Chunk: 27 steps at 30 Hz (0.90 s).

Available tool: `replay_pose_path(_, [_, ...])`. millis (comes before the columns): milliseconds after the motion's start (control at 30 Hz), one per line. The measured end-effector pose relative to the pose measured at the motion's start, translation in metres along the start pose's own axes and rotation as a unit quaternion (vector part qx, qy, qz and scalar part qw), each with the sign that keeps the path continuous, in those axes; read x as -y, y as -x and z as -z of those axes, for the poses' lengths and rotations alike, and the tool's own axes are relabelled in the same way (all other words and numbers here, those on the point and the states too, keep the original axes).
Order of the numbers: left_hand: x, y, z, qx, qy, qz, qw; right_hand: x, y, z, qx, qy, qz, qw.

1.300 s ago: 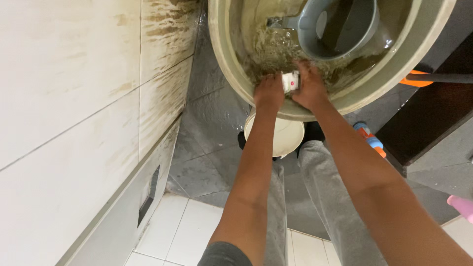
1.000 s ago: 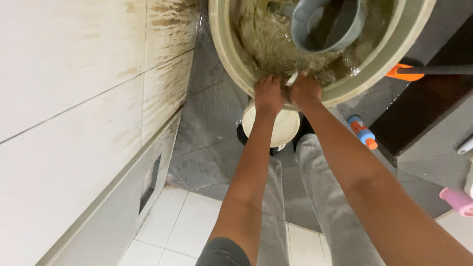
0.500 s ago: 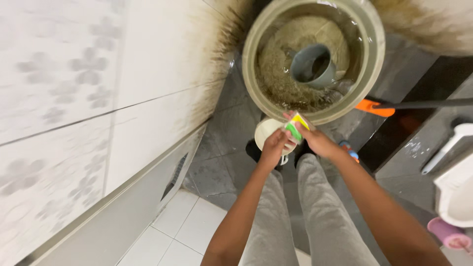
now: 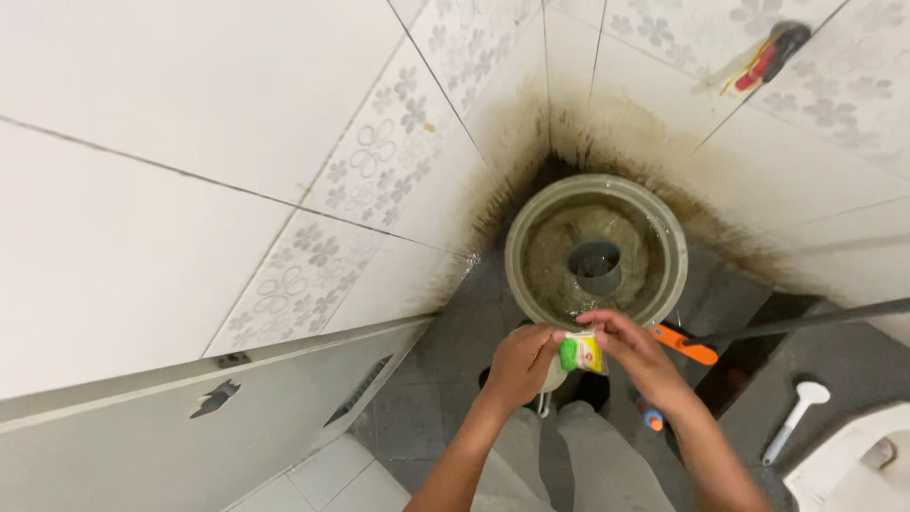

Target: The person opens a small sachet and pours its contents into a squat toilet. They then use a toilet brush to scrub the inside of the toilet bowl, followed by rinsing the brush with water from a bucket using a ladle. Finally, they use a mop to clean the floor around the toilet.

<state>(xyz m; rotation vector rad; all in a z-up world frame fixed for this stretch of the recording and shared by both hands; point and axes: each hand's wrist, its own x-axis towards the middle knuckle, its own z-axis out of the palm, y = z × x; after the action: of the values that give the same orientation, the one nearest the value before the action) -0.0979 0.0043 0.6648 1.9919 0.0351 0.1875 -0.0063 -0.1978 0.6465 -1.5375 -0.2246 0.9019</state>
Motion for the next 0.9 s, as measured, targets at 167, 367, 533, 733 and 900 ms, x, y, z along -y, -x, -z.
replay_pose_path(167, [-0.015,0.016,0.008,0.048,0.168,0.083,0.981,0.018,0.018,-0.007,0.012,0.136,0.080,0.987])
replay_pose_path(367, [-0.025,0.015,-0.004,0.033,0.387,0.148,0.909,0.031,0.030,-0.022,-0.022,-0.128,0.026,0.991])
replay_pose_path(533, [-0.061,0.017,0.016,0.001,0.240,0.039,0.970,0.088,0.063,-0.042,-0.055,0.105,0.135,0.984])
replay_pose_path(733, [-0.125,0.026,0.053,0.034,0.091,0.016,0.995,0.169,0.102,-0.056,-0.015,0.377,0.184,0.908])
replay_pose_path(900, [-0.154,0.027,0.061,0.015,-0.004,-0.028,0.999,0.191,0.112,-0.056,0.025,0.459,0.276,0.844])
